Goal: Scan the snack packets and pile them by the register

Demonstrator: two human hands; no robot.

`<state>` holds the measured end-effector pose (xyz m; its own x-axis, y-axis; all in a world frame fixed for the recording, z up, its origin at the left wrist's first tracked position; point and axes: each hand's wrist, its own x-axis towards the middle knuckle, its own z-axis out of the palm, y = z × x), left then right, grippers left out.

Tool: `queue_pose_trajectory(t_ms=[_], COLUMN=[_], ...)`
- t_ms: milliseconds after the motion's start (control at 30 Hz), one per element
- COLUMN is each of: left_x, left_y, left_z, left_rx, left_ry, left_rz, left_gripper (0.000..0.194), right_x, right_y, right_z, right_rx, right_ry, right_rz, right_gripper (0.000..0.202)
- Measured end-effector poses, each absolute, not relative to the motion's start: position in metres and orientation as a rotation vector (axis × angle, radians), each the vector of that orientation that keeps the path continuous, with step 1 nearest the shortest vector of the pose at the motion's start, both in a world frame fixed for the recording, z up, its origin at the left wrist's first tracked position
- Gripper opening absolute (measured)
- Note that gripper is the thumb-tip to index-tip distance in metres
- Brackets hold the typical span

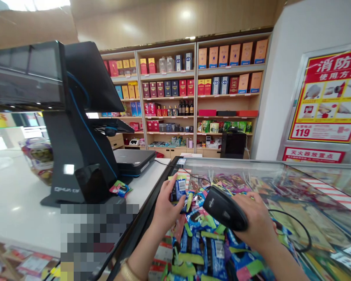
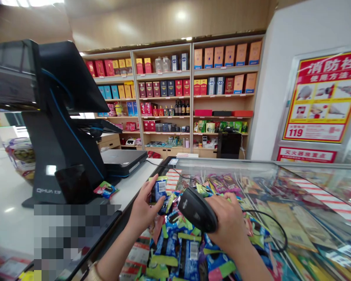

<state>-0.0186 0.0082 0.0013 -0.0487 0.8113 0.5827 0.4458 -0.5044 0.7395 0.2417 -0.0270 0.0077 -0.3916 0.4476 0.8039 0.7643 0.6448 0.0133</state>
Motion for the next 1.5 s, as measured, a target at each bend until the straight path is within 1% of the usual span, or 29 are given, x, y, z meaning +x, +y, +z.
queue_pose_trajectory(t_ms=[133, 300, 600, 733, 833, 967, 1133, 1233, 1300, 1367, 1433, 1467, 1500], left_x=[-0.015, -0.012, -0.012, -0.011, -0.008, 0.001, 0.006, -0.002, -0.017, -0.04, -0.072, -0.09, -0.108], left_y=[0.001, -0.003, -0.001, -0.003, -0.003, 0.003, 0.007, 0.011, 0.019, 0.031, 0.045, 0.051, 0.058], left_z=[0.006, 0.009, 0.004, 0.005, 0.003, -0.002, -0.005, 0.002, 0.013, 0.025, 0.037, 0.042, 0.045], left_rx=[2.077, 2.129, 2.194, 2.159, 2.128, 2.2, 2.389, 2.399, 2.409, 2.433, 2.461, 2.467, 2.469], left_ry=[1.387, 1.392, 1.353, 1.373, 1.339, 1.4, 1.585, 1.735, 1.881, 2.051, 2.214, 2.262, 2.253], left_rz=[1.506, 1.473, 1.452, 1.412, 1.386, 1.22, 1.032, 1.022, 0.988, 0.873, 0.626, 0.442, 0.357], left_gripper=[0.065, 0.065, 0.067, 0.069, 0.069, 0.069, 0.055, 0.05, 0.052, 0.058, 0.061, 0.062, 0.062], right_x=[0.242, 0.236, 0.231, 0.234, 0.24, 0.248, 0.252, 0.258, 0.262, 0.264, 0.265, 0.265, 0.265], right_y=[-0.028, -0.032, -0.035, -0.033, -0.029, -0.024, -0.02, -0.015, -0.012, -0.009, -0.008, -0.008, -0.009], right_z=[0.009, 0.011, 0.014, 0.011, 0.008, 0.007, 0.006, 0.002, -0.002, -0.004, -0.005, -0.006, -0.006], right_rx=[-0.949, -1.003, -1.016, -1.007, -1.015, -0.969, -0.983, -0.937, -0.93, -0.916, -0.894, -0.887, -0.892], right_ry=[-2.094, -2.064, -2.058, -2.019, -1.958, -1.896, -1.886, -1.914, -1.929, -1.933, -1.933, -1.929, -1.924], right_rz=[-0.469, -0.406, -0.322, -0.367, -0.5, -0.64, -0.66, -0.736, -0.77, -0.803, -0.83, -0.835, -0.829], right_gripper=[0.015, 0.007, 0.005, 0.006, 0.007, 0.013, 0.015, 0.015, 0.015, 0.016, 0.017, 0.016, 0.015])
